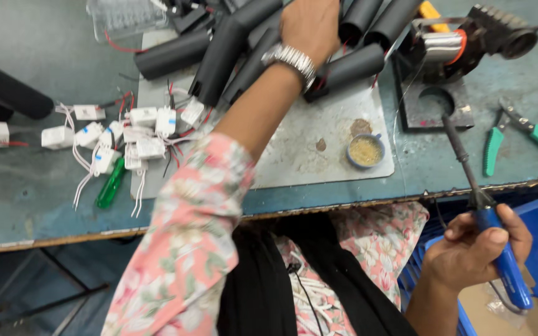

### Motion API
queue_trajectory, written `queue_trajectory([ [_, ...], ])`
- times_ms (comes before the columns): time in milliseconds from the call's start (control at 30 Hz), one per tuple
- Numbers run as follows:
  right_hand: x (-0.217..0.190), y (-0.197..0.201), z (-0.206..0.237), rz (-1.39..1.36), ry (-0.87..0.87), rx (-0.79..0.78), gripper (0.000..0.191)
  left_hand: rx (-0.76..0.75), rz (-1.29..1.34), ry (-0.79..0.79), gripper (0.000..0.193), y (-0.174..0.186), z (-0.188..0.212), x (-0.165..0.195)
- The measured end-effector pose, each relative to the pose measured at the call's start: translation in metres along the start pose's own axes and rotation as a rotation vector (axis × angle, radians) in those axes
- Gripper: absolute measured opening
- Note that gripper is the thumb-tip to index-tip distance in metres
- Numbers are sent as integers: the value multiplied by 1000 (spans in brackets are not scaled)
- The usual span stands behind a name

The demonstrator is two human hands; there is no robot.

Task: The person solders red and black wires onto LED driver boards and cylindrical lamp housings at a workbench. They strip wire ends with pliers, dip wires into a container of flux or solder powder, solder the connections with a soldering iron, and set finished assemblies aside while picking up new housings.

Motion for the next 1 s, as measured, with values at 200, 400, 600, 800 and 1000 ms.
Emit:
queue_trajectory([
  [200,-2,-2,-3,13,19,-26,59,-177,-18,-171,29,32,77,8],
  [400,10,-6,3,-13,-29,-60,62,-120,-236,-199,19,40,140,-8],
  [600,33,5,6,-54,-104,-76,59,-129,-249,-238,16,21,157,-18],
  [800,42,14,7,-38,-107,-67,60,-77,-84,-204,52,37,150,-27],
  [1000,50,19,-2,-83,-107,-68,59,-90,390,-42,63,145,171,-87],
])
Point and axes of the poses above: each hand's wrist, its own z-axis away from the middle knuckle, its own y-axis out of the back of the hand, x = y × z, the point moved 5 cm from there along -z, towards the middle knuckle, and after that the axes turned 6 degrees about x, right-handed, at the moved point
